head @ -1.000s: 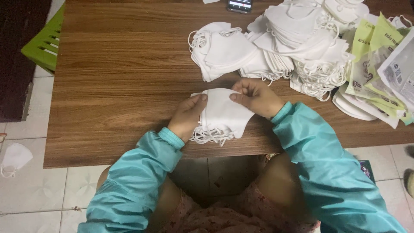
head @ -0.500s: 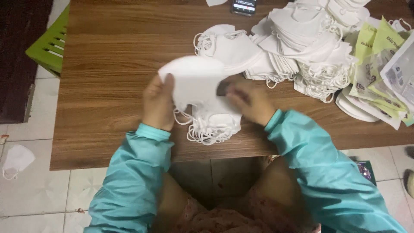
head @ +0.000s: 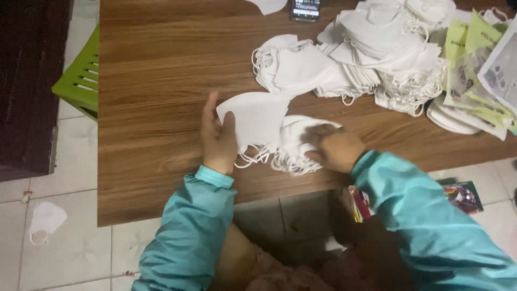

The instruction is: The person sits at a low wooden table, picks up white face masks from a pile, and organizes them into neat stacks.

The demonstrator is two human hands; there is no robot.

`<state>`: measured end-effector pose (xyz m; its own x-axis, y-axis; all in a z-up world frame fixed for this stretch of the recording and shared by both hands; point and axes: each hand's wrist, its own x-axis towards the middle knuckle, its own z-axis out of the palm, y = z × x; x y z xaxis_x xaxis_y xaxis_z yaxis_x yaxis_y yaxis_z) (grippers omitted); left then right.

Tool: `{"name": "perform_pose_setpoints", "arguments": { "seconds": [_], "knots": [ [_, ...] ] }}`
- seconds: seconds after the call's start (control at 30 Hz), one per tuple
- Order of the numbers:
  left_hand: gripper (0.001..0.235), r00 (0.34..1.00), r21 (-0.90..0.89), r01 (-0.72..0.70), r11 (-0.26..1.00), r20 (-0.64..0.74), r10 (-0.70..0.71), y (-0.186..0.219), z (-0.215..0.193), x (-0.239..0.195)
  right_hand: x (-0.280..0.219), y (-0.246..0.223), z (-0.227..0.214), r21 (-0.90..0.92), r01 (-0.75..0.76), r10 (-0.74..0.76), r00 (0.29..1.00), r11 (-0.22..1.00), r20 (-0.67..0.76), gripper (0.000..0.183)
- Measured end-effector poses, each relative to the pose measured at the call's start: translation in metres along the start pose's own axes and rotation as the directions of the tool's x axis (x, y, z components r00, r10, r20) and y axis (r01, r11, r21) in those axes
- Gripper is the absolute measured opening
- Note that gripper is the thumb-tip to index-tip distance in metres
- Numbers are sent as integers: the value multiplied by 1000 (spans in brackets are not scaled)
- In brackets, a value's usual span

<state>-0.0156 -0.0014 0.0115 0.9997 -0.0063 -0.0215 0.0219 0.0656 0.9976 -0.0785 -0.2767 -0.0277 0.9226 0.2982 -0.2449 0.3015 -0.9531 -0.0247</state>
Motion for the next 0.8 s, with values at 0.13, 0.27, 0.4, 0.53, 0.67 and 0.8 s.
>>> {"name": "perform_pose_setpoints", "arguments": {
  "seconds": [0.13, 0.27, 0.4, 0.53, 0.67, 0.8],
  "knots": [
    [59, 966, 143, -256, 956, 66, 249, -29, 0, 8, -2, 42, 9, -70, -145, 149, 987, 987, 65, 48],
    [38, 981, 93, -174, 980, 97, 165, -32, 16, 4, -1, 69, 12, 2, -269, 267, 958, 963, 104, 46],
    [35, 982, 68, -177, 982, 82, 171, -33, 31, 0, 4, 102, 9, 188, -374, 372, 927, 908, 43, 36],
    [38, 982, 108, -178, 978, 77, 171, -16, 45, -6, 40, 141, 57, 229, -362, 378, 925, 903, -28, 51],
    [40, 979, 119, -201, 972, 64, 195, 2, 62, -16, 66, 146, 76, 306, -634, 647, 759, 710, 70, 88],
    [38, 965, 120, -256, 959, -25, 261, 9, 80, -23, 54, 119, 41, 926, -338, 976, 75, -168, 204, 71]
  ]
}}
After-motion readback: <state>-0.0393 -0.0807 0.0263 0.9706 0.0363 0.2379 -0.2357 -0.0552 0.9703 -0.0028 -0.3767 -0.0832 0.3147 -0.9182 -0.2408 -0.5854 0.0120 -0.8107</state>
